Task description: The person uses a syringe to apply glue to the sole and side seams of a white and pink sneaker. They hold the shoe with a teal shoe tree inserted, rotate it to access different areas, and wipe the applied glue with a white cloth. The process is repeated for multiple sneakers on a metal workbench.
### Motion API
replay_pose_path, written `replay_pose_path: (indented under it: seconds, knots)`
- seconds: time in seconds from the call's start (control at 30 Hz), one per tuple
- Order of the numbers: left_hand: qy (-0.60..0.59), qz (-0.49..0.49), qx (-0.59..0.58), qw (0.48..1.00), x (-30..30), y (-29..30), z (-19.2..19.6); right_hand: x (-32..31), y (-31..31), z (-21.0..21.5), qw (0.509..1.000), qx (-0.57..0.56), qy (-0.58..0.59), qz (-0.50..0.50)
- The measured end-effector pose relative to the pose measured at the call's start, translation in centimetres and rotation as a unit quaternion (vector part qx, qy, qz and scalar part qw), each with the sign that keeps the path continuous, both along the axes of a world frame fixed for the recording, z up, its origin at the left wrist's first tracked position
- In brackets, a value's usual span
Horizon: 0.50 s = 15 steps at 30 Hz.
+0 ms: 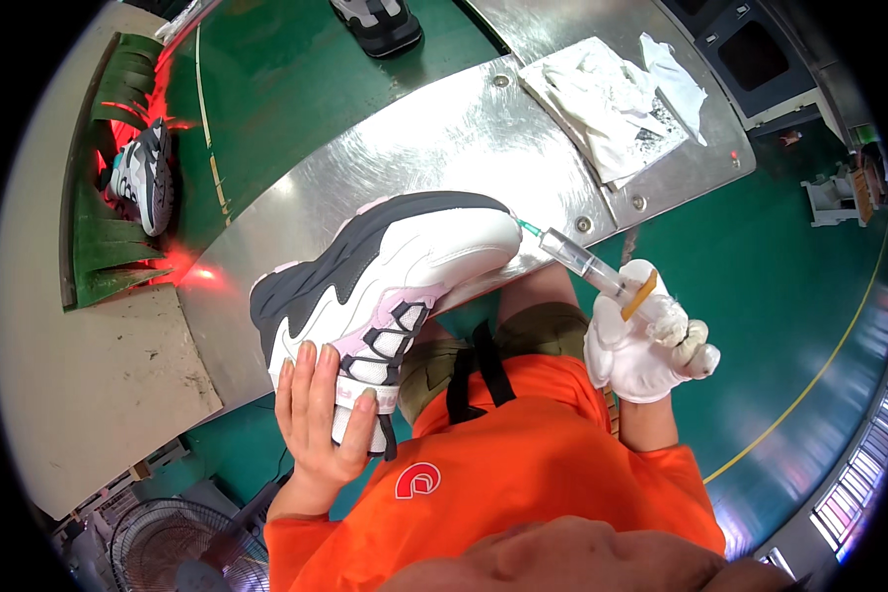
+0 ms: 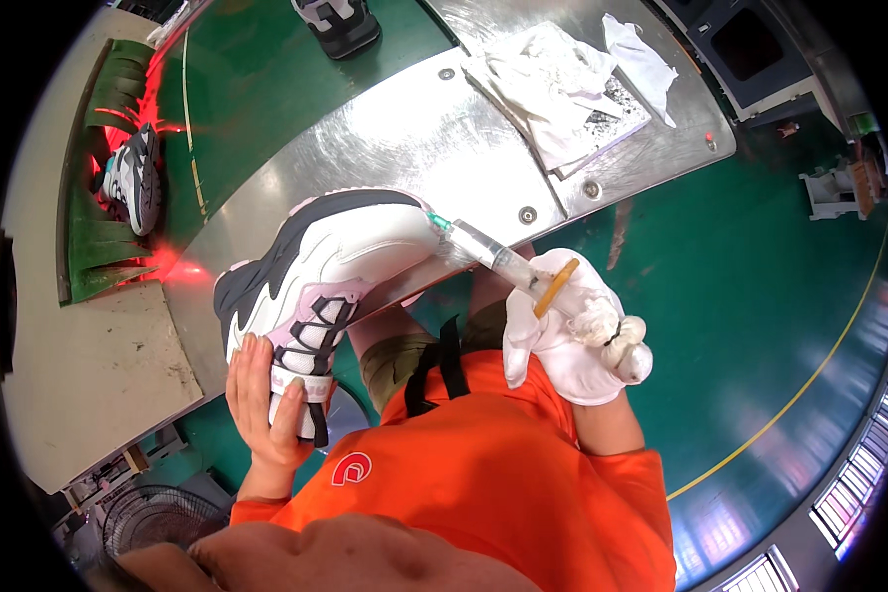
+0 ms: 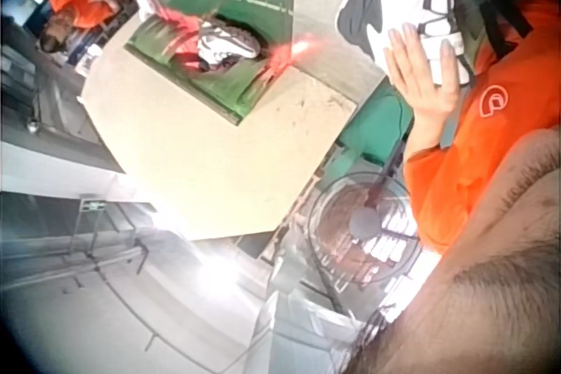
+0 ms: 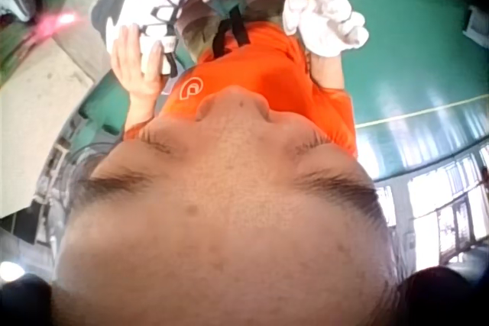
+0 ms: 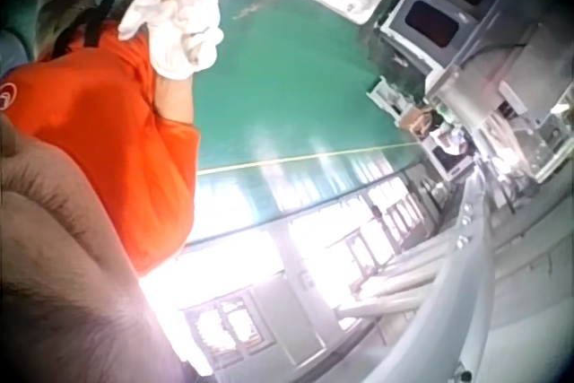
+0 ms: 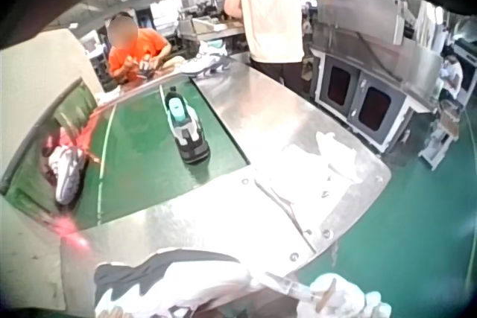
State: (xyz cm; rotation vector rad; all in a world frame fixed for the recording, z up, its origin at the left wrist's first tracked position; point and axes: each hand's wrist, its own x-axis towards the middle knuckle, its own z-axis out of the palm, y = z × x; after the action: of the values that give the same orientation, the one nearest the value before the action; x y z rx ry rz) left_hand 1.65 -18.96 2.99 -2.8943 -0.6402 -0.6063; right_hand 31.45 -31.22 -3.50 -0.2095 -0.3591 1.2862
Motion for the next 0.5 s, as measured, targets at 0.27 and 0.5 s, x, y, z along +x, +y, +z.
replay_pose_path:
  seconds: [0.27,0.5]
  knots:
    - [-0.005,-0.001,-0.007,1.0,-0.1,-0.1,0.0,-1.0,-0.3,3.4,0.989,-0.093,-0.113,-0.032]
    - [-0.005,-0.003,-0.015,1.0,-0.1,0.2,0.3,-1.7,-0.4,6.6,0.966,-0.167,-0.196,-0.004]
